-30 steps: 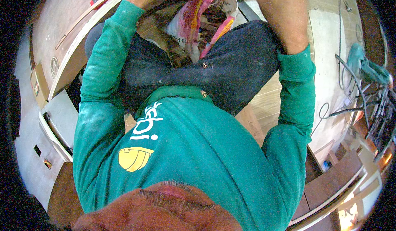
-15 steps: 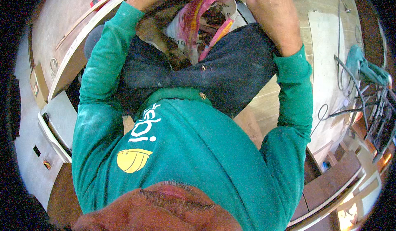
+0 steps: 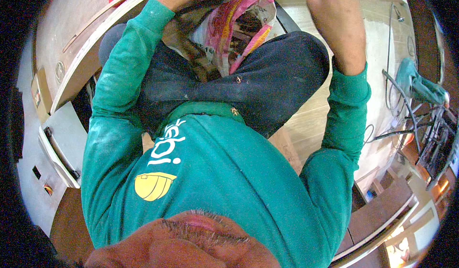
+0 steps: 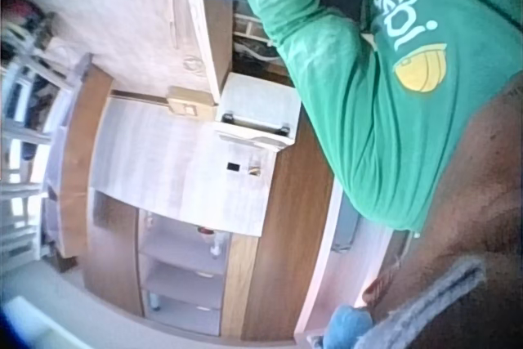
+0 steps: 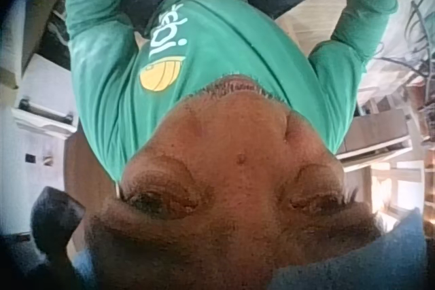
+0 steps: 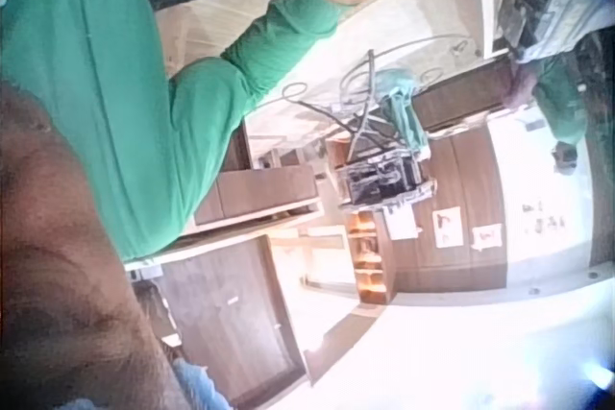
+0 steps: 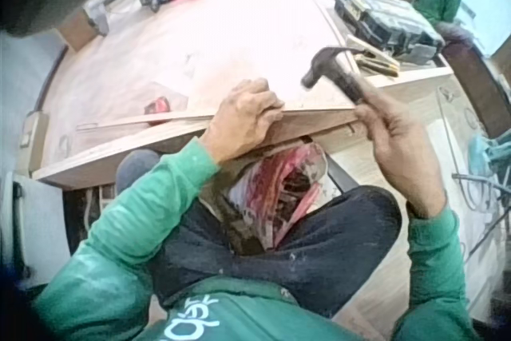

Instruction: The person sits on the floor and uses a hammer to drive nails into a wooden trim piece attached to a cabinet. They repeatedly position the trim and tap it into place.

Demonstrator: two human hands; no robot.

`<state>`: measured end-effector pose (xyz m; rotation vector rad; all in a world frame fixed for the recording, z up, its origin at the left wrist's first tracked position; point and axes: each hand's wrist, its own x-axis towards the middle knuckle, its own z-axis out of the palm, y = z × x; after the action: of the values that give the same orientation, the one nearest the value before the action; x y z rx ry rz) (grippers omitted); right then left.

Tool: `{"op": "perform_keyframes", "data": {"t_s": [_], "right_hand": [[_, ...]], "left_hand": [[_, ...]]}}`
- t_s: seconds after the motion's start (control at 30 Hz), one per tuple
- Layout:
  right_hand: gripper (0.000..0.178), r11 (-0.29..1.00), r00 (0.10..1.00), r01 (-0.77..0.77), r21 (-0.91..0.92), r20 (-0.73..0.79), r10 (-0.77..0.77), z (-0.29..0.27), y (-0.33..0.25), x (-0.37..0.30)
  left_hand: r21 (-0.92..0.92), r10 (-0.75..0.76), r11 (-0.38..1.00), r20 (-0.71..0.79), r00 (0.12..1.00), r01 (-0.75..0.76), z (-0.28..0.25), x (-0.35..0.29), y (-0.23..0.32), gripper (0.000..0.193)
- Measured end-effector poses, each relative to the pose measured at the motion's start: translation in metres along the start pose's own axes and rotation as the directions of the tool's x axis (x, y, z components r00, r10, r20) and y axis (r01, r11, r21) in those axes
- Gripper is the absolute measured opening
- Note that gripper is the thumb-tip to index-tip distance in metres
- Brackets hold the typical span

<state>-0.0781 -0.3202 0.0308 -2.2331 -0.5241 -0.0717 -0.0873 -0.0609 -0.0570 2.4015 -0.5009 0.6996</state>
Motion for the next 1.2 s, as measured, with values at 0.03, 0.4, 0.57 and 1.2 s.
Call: {"op": "perform_keyframes", "data": {"t_s": [0.03, 0.4, 0.57, 1.2], "right_hand": [[0.041, 0.998, 0.995, 0.051, -0.031, -0.089, -0.054, 0.002, -0.004, 0.002], [0.048, 0.845, 0.846, 0.441, -0.303, -0.173, -0.504, 0.014, -0.007, -0.007], [0.044, 0.906, 0.96, 0.28, -0.318, 0.083, -0.267, 0.016, 0.007, -0.013], [0.043, 0.995, 0.999, 0.022, -0.1, 0.035, -0.019, 0.007, 0.02, 0.002]], "left_hand": [[0.003, -0.003, 1.0, -0.009, 1.0, 0.003, -0.001, 0.0, 0.0, 0.011], [-0.011, -0.028, 1.0, -0.022, 0.999, 0.027, 0.003, -0.001, 0.002, 0.012], [-0.004, -0.025, 1.0, -0.004, 1.0, 0.025, 0.002, -0.001, -0.002, 0.012], [0.026, -0.016, 1.0, 0.0, 1.0, 0.016, 0.003, -0.003, 0.0, 0.012]]}}
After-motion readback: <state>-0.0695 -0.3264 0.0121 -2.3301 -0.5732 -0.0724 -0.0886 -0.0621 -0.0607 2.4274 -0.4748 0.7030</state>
